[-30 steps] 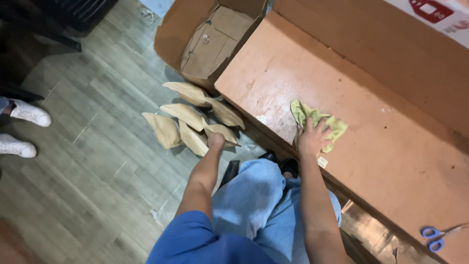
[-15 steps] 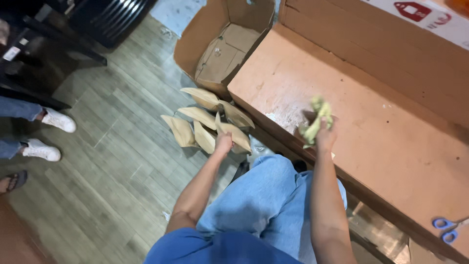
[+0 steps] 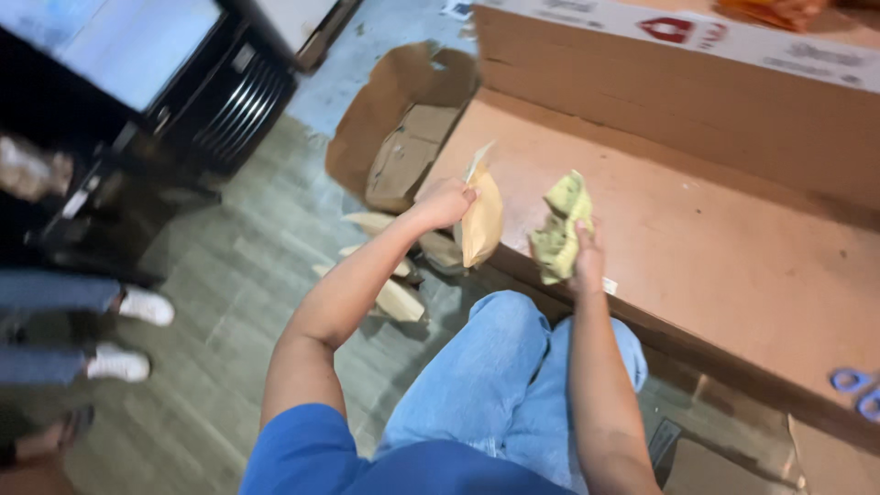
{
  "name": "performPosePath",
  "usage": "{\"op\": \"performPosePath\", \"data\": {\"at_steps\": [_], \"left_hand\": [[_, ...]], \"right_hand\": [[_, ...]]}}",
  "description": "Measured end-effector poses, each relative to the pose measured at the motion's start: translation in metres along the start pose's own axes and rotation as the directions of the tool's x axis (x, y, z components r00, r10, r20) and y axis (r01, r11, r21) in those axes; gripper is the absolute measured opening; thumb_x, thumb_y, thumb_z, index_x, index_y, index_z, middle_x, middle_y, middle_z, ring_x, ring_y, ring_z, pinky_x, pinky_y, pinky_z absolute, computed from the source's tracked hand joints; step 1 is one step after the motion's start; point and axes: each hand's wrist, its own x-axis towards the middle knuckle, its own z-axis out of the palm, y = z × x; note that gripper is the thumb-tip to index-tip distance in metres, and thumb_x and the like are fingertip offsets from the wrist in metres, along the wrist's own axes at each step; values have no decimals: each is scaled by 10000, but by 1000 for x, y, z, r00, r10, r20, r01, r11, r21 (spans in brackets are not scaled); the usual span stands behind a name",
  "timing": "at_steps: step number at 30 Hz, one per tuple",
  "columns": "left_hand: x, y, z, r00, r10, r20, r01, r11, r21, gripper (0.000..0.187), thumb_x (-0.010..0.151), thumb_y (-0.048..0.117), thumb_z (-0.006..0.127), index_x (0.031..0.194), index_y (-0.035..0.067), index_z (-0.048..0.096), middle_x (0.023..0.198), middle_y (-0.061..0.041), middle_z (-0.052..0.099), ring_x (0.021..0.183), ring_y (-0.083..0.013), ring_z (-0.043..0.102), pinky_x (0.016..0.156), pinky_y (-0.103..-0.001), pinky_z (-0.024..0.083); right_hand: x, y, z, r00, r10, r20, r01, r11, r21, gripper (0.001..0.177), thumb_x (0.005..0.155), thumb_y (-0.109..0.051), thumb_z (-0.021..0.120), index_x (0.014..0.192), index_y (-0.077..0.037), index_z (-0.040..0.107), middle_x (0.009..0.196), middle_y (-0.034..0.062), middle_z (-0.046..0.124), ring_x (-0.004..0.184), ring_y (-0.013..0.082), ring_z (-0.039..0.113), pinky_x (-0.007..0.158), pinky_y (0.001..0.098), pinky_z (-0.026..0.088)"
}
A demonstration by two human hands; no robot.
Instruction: The person wipes a cardboard surface with a cloth and water, then picks up several small paper bags from the floor and wipes each one before placing them on the cardboard. The person handles water bottles and a cloth during the process.
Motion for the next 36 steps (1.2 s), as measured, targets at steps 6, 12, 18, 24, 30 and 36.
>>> {"op": "performPosePath", "data": {"at_steps": [6,12,18,24,30,36], "left_hand": [[46,50,32,996,69,56,-76,988,134,501,991,388,448,1058,6,764,1061,-247,738,1146,-405,675,954,-513,530],[57,42,52,996,80,44,-70,977,-201,453,850,297,657,1225,53,583,1209,-282,669,1208,-457,618,954,-558,483],[58,34,77,972,-116,202,209,819,-535,532,921,491,600,1193,48,714,1200,-175,706,1092,-295,662,932,-476,543],[51,37,68,939,-178,295,337,659,-672,693,923,540,651,1393,32,601,1362,-217,632,1188,-352,658,979,-522,537],[51,37,74,944,-155,292,322,632,-704,703,954,529,606,1450,35,537,1424,-227,585,1257,-361,616,1043,-538,491],[42,41,84,964,-155,216,266,563,-782,746,983,522,583,1526,24,464,1505,-239,512,1340,-372,542,1097,-552,441]], "right_hand": [[-3,7,28,997,27,-73,-33,997,-69,440,1060,-250,619,1476,-186,494,1134,150,631,959,272,705,831,412,638],[4,11,21,997,-72,1,66,905,-420,562,1021,-386,701,1512,-187,513,1545,161,455,1373,414,500,1148,556,428],[28,-5,64,874,-401,276,475,578,-663,472,1049,-410,612,1379,-72,613,1444,278,480,1398,498,432,1182,553,318],[49,-23,63,999,24,-42,-43,851,-523,422,1010,-570,589,1377,-370,644,1456,11,597,1416,249,492,1214,396,359],[-1,4,86,923,-72,-377,-110,891,-440,435,1011,-414,605,1399,-221,632,1371,140,645,1301,377,589,1124,478,445],[-17,-7,108,847,-515,-132,248,603,-758,422,1027,-443,617,1358,-184,655,1344,219,541,1353,514,450,1137,601,332]]}}
